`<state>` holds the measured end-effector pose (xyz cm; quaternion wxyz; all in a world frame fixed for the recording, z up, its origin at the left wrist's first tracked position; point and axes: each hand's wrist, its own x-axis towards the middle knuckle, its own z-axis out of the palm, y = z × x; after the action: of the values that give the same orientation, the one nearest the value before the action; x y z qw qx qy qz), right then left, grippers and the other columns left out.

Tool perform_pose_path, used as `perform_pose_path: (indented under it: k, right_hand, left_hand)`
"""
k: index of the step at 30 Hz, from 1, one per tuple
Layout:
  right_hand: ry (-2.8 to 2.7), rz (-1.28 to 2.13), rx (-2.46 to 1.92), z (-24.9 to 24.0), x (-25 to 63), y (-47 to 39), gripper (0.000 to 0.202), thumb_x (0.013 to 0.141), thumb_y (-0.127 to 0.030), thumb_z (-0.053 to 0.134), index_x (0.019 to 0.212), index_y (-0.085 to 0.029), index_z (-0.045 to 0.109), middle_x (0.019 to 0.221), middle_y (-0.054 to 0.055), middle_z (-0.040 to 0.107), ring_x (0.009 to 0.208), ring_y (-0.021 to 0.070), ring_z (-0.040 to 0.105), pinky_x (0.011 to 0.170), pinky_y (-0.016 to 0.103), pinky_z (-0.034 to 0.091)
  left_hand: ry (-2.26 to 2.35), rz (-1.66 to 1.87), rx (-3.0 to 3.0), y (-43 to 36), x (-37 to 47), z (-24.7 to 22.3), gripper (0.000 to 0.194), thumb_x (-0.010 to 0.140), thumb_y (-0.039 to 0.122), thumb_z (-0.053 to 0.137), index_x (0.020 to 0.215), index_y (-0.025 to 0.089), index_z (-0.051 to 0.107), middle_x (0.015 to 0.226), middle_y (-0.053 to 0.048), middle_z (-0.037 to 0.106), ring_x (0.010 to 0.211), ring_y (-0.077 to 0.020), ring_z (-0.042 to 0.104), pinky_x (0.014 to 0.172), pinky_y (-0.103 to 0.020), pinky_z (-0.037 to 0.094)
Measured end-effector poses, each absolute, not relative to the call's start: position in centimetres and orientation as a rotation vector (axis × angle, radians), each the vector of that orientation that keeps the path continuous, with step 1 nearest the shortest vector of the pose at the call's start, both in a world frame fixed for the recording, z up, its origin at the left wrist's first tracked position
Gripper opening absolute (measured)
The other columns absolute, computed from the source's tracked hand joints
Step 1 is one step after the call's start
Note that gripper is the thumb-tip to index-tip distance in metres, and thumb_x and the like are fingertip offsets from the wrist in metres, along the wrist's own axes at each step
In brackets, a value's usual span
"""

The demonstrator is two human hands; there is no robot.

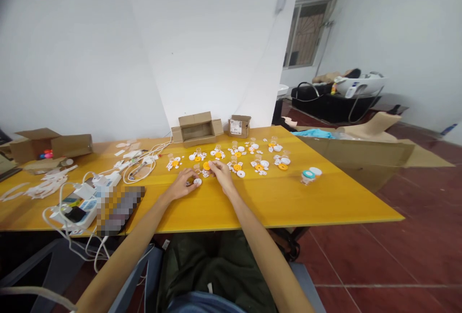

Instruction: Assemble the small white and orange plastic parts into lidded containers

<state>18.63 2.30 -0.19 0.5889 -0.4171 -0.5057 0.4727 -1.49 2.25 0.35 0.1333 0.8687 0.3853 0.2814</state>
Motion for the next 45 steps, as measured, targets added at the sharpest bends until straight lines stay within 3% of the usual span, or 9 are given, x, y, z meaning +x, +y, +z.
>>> perform_pose_path:
  k: [23,29,34,45]
  right_hand:
    - [-1.216,1.102,-0.961,0.1,18.6,1.9,0.05,0.065,-0.073,0.07,0.07,-0.023,0.067,0.068,0.002,0.07,0.069,0.0209,0.066,0.062,0.03,0.047]
    - [-1.311,1.047,-0.95,0.1,18.5,2.0,0.048,0.069,-0.071,0.068,0.068,-0.023,0.069,0.064,0.002,0.068,0.067,0.021,0.065,0.063,0.031,0.048]
    - [-1.393,0.993,-0.916,0.2,18.3,1.9,0.043,0.071,-0.066,0.067,0.064,-0.024,0.068,0.062,0.001,0.067,0.065,0.0207,0.063,0.066,0.033,0.049]
    - [-1.602,0.913,-0.896,-0.4,17.4,1.6,0.023,0.072,-0.047,0.073,0.066,-0.025,0.073,0.07,0.002,0.074,0.068,0.0201,0.065,0.066,0.031,0.048]
  left_hand:
    - [1.124,0.798,2.495,1.9,-1.3,0.7,0.016,0.092,0.038,0.06,0.097,0.023,0.062,0.099,-0.005,0.065,0.099,-0.0242,0.06,0.093,-0.04,0.047]
    - [1.116,0.781,2.489,1.9,-1.5,0.6,0.023,0.087,0.034,0.064,0.107,0.024,0.06,0.105,-0.006,0.065,0.102,-0.0246,0.06,0.096,-0.041,0.048]
    - [1.132,0.774,2.438,1.8,-1.6,0.5,0.033,0.085,0.029,0.066,0.116,0.025,0.055,0.106,-0.006,0.066,0.104,-0.0245,0.061,0.096,-0.04,0.049]
    - [1.112,0.841,2.32,1.7,-1.4,0.3,0.033,0.087,0.04,0.067,0.111,0.024,0.05,0.116,-0.01,0.065,0.109,-0.0241,0.063,0.096,-0.041,0.052]
